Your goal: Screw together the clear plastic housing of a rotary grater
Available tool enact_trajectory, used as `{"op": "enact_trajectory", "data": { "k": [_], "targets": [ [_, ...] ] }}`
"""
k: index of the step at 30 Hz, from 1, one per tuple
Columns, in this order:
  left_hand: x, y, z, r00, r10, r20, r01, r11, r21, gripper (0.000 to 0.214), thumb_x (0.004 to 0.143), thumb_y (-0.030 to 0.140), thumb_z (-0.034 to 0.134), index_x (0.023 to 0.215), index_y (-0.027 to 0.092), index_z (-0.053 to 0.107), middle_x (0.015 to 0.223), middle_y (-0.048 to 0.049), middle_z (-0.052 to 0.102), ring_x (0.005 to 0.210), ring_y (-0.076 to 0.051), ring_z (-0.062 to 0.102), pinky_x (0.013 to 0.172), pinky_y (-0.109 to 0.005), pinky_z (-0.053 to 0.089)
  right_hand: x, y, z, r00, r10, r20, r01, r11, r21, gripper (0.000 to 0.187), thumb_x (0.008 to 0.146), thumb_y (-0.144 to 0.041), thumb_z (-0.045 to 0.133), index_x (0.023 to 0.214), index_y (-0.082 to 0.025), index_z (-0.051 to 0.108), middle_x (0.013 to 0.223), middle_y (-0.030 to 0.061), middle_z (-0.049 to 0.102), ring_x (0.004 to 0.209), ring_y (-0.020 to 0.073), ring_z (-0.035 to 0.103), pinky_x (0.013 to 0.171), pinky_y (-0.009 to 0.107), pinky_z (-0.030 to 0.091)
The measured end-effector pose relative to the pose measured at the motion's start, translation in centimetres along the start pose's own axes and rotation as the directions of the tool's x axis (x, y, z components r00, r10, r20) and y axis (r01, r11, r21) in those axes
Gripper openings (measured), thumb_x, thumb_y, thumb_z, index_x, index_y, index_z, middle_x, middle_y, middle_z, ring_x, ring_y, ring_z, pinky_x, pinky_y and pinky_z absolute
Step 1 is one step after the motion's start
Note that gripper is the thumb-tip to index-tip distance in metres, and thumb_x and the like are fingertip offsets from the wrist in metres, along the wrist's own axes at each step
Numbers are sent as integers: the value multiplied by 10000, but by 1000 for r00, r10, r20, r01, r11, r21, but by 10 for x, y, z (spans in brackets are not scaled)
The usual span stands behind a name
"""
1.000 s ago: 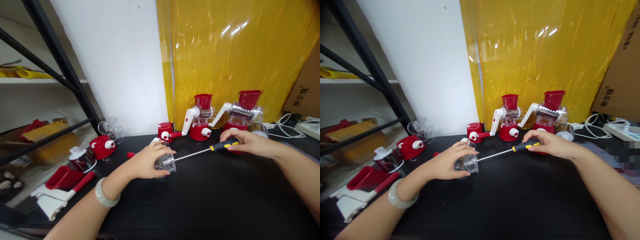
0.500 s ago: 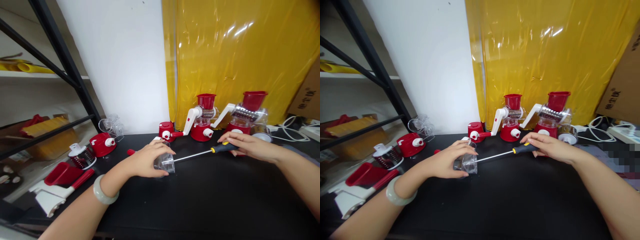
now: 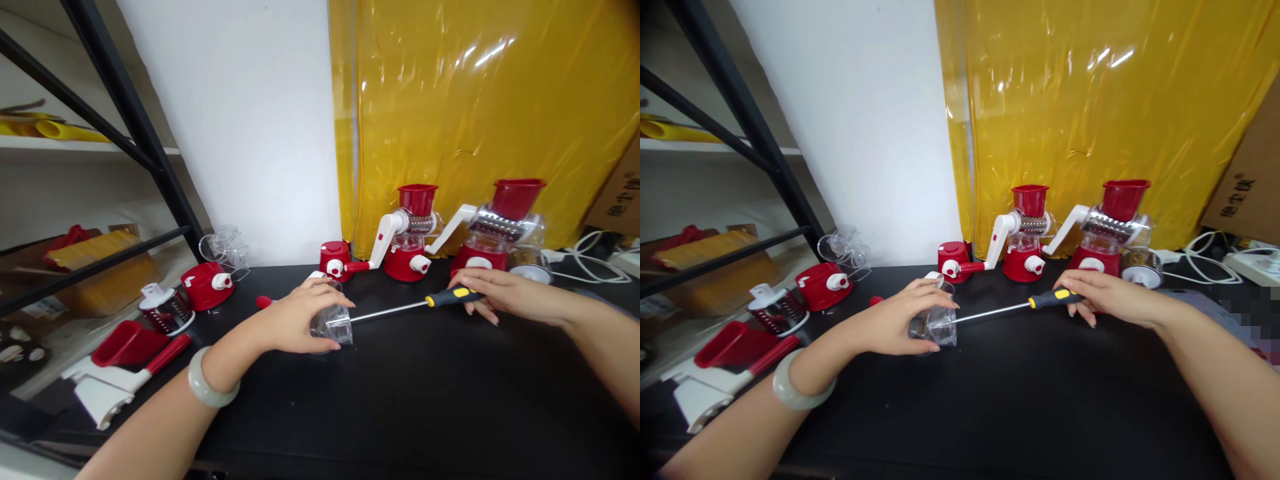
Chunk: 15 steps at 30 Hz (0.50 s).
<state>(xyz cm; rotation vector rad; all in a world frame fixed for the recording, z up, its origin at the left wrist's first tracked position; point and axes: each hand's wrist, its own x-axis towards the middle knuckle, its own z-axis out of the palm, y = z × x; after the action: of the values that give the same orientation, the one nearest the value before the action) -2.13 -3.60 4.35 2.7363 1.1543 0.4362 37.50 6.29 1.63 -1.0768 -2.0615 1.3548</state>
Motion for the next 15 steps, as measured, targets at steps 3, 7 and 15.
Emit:
{"op": "enact_trajectory", "data": {
  "k": [3, 7, 15],
  "targets": [
    [0, 0, 0, 1000, -2, 6, 1, 1000, 4, 627, 740, 472, 767, 1301, 280, 564, 1297, -79, 619, 1374, -332, 395, 1160, -513, 275, 1, 2, 3, 999, 0, -33, 3, 997, 73, 357, 943, -576, 484, 1014, -244, 595, 689, -3, 611, 552, 138, 519, 568, 299, 415],
    [1, 1, -1, 1000, -4, 6, 4, 1000, 9, 624, 744, 484, 763, 1296, 269, 568, 1286, -82, 625, 1369, -329, 399, 1157, -501, 282, -2, 4, 2, 996, -41, -73, 58, 969, 241, 329, 828, -468, 708, 1081, -331, 548, 1030, 10, 599, 784, 169, 620, 658, 293, 476],
    [-1, 1, 0, 1000, -10, 1, 10, 1000, -8, 632, 735, 457, 775, 1305, 285, 563, 1278, -77, 624, 1381, -329, 379, 1159, -509, 278, -4, 6, -6, 999, -41, 32, 37, 991, 128, 345, 833, -503, 684, 1032, -237, 589, 758, 19, 622, 644, 159, 561, 601, 302, 461]
  ]
}}
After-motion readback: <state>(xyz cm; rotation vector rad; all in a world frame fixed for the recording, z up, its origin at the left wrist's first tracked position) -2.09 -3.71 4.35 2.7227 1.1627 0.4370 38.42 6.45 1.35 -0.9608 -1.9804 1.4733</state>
